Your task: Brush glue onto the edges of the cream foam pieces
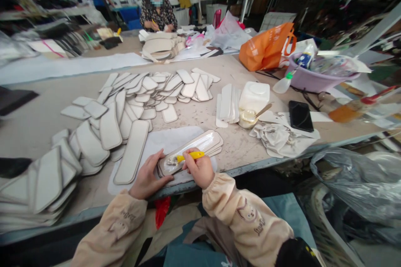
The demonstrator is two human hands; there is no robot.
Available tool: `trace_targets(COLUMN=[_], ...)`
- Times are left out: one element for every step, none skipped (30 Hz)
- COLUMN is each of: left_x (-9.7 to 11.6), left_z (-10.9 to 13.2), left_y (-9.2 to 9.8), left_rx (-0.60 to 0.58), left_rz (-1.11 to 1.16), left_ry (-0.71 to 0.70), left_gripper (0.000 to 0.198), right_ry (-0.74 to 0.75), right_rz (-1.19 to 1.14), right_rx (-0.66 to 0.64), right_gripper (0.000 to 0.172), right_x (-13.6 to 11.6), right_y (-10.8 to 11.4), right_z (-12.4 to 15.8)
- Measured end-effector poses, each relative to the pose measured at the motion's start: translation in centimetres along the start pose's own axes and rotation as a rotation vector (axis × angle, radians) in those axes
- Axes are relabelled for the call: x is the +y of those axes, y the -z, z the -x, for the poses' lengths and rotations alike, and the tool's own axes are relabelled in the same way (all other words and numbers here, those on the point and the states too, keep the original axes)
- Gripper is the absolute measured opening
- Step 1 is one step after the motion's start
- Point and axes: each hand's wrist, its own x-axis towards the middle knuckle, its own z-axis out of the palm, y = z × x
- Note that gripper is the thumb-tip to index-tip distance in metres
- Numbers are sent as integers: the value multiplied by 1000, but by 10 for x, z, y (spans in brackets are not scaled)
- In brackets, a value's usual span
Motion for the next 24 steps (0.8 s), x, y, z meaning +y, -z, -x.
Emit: trace_targets(left_x=[0, 0, 0, 0, 0, -1, -1, -2, -2, -3, -3, -3, -3, -2, -2, -2, -2, -2, -2, -2, -2, -3, -3, -3], left_z=[0, 0, -1, -1, -1, -1, -1, -1, -1, -1, -1, -1, -1, -1, -1, -1, -1, -1, -1, -1, -1, -1, -1, -1], left_y=[0, 1, 1, 1, 1, 1, 1, 1, 0, 0, 0, -1, -1, -1, 0, 0, 0, 0, 0, 0, 0, 0, 0, 0], left_rx=[-7, -14, -20, -24, -26, -28, -27, -27, -28, -29, -29, -27, -24, -22, -19, -18, -18, -18, -18, -17, -16, -15, -17, -20], left_rz=[-5, -8, -10, -13, -17, -22, -27, -34, -42, -49, -56, -62, -66, -70, -72, -74, -76, -77, -76, -75, -74, -73, -72, -72], left_ry=[3, 6, 9, 13, 18, 22, 26, 29, 31, 32, 32, 32, 32, 31, 27, 23, 18, 14, 9, 7, 6, 6, 9, 13], left_gripper=[92, 92, 92, 92, 91, 91, 91, 90, 90, 90, 90, 90, 90, 90, 89, 89, 89, 88, 88, 88, 88, 88, 88, 87], right_ry=[6, 9, 10, 11, 13, 15, 17, 15, 12, 8, 5, 0, -6, -13, -21, -26, -27, -24, -17, -7, 5, 16, 25, 34], right_rz=[31, 62, 92, 120, 145, 169, 193, 213, 227, 232, 231, 227, 226, 229, 237, 246, 249, 247, 238, 228, 218, 210, 202, 191], right_rx=[47, 98, 149, 196, 239, 278, 312, 346, 380, 410, 437, 458, 477, 495, 510, 523, 536, 548, 560, 569, 577, 582, 582, 575], right_gripper=[34, 36, 37, 38, 39, 40, 41, 42, 42, 42, 42, 43, 43, 44, 45, 47, 48, 49, 50, 50, 50, 49, 48, 47], right_x=[1, 1, 1, 2, 2, 2, 3, 3, 3, 3, 3, 2, 2, 2, 2, 2, 2, 2, 2, 2, 1, 0, -2, -3], right_y=[7, 16, 25, 35, 45, 55, 63, 71, 77, 83, 88, 91, 95, 98, 100, 102, 105, 107, 109, 110, 111, 112, 112, 112], right_z=[-3, -6, -10, -13, -17, -20, -23, -25, -28, -30, -31, -32, -34, -35, -36, -37, -38, -39, -40, -41, -41, -40, -39, -37])
